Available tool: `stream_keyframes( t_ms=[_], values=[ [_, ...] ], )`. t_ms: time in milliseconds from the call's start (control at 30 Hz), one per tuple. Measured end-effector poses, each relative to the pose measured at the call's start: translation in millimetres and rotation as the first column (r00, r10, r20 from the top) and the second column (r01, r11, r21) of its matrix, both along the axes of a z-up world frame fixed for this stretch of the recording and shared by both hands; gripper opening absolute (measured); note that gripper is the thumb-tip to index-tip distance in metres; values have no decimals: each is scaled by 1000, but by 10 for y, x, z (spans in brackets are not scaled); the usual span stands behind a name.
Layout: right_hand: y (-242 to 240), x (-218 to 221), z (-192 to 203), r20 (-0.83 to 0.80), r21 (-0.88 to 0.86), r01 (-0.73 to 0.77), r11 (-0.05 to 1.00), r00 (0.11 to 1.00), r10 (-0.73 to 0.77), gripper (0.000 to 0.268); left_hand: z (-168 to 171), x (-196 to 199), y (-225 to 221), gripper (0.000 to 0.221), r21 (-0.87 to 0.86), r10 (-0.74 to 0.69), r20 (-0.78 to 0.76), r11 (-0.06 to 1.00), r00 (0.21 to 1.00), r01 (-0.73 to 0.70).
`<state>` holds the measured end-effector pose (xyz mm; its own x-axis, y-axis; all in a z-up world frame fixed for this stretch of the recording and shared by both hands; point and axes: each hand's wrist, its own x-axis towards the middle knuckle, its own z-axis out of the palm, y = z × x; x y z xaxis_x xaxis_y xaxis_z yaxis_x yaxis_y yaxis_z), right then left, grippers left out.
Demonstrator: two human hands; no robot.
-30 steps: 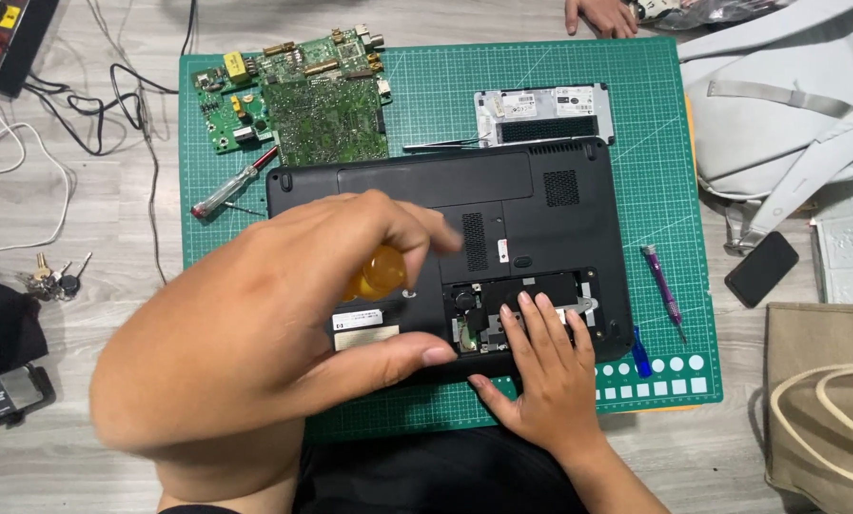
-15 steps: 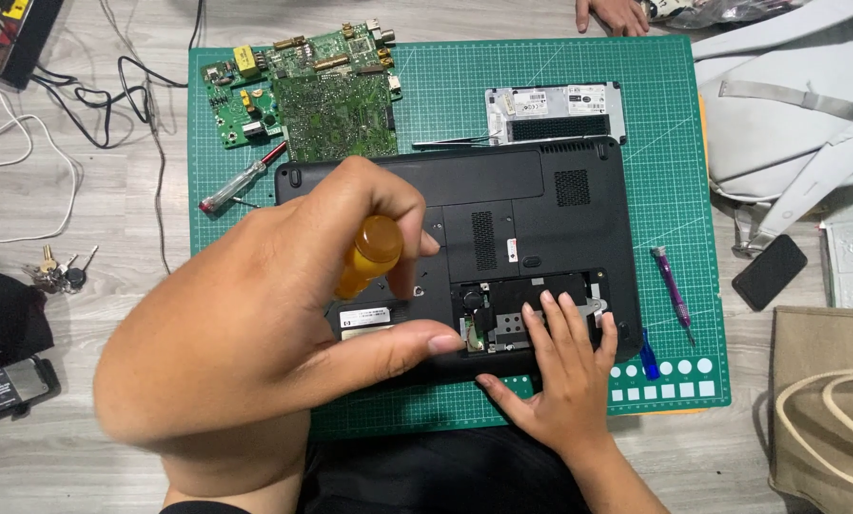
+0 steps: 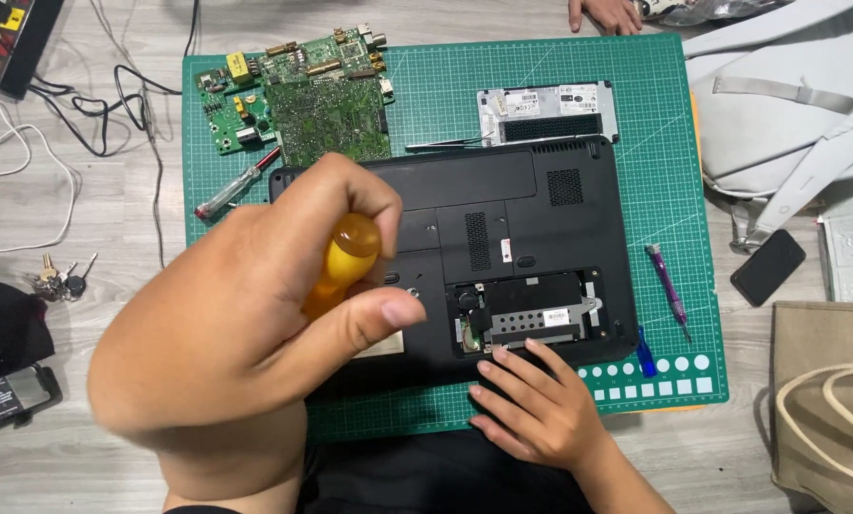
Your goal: Disassembling a laptop to check the battery and internal components by removing screws from the back panel using a screwdriver.
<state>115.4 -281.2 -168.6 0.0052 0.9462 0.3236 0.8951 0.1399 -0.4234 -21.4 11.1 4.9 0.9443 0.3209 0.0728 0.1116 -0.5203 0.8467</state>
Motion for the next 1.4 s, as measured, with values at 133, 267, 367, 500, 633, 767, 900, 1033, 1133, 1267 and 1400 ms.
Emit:
stream_keyframes(
  t_ms=[133, 267, 367, 500, 633, 767, 900, 1033, 1133, 1267, 1400],
  values=[
    [-74, 1, -27, -54, 77, 30, 997, 998, -26, 17, 61, 2, 6, 14, -113, -69, 42, 991, 997, 73],
    [-134, 7, -82, -119, 128, 98, 987, 989, -83, 9, 35, -6, 0, 22, -219, -10, 131, 975, 991, 39],
    [-107, 9, -61, -125, 142, 120, 983, 987, -103, 8, 62, 35, -205, 25, -299, 191, 206, 946, 960, -124],
    [-87, 16, -60, -126, 152, 142, 978, 984, -124, 9, -91, -34, -161, 30, -341, 292, 335, 924, 896, -174],
    [-63, 5, -32, -121, 148, 164, 975, 982, -147, 8, -90, -46, -103, 30, -352, 298, 344, 920, 890, -172],
    [-59, 10, -36, -131, 141, 179, 974, 978, -161, 8, -78, -62, -174, 30, -380, 307, 360, 911, 881, -162],
    [-64, 12, -39, -143, 136, 178, 975, 977, -158, 8, -67, -88, -328, 30, -409, 318, 371, 900, 873, -154],
    [-63, 2, -32, -152, 127, 190, 973, 974, -171, 7, -60, -59, -332, 30, -425, 323, 378, 893, 868, -147],
    [-53, 2, -20, -142, 120, 192, 974, 974, -174, 7, -57, -60, -339, 30, -442, 328, 388, 886, 861, -138],
    [-49, 7, -24, -142, 129, 190, 973, 975, -171, 6, -66, -65, -323, 30, -471, 338, 398, 873, 853, -126],
    [-56, 2, -32, -146, 123, 196, 973, 973, -177, 5, -78, -116, -292, 31, -499, 350, 399, 859, 847, -120]
  ],
)
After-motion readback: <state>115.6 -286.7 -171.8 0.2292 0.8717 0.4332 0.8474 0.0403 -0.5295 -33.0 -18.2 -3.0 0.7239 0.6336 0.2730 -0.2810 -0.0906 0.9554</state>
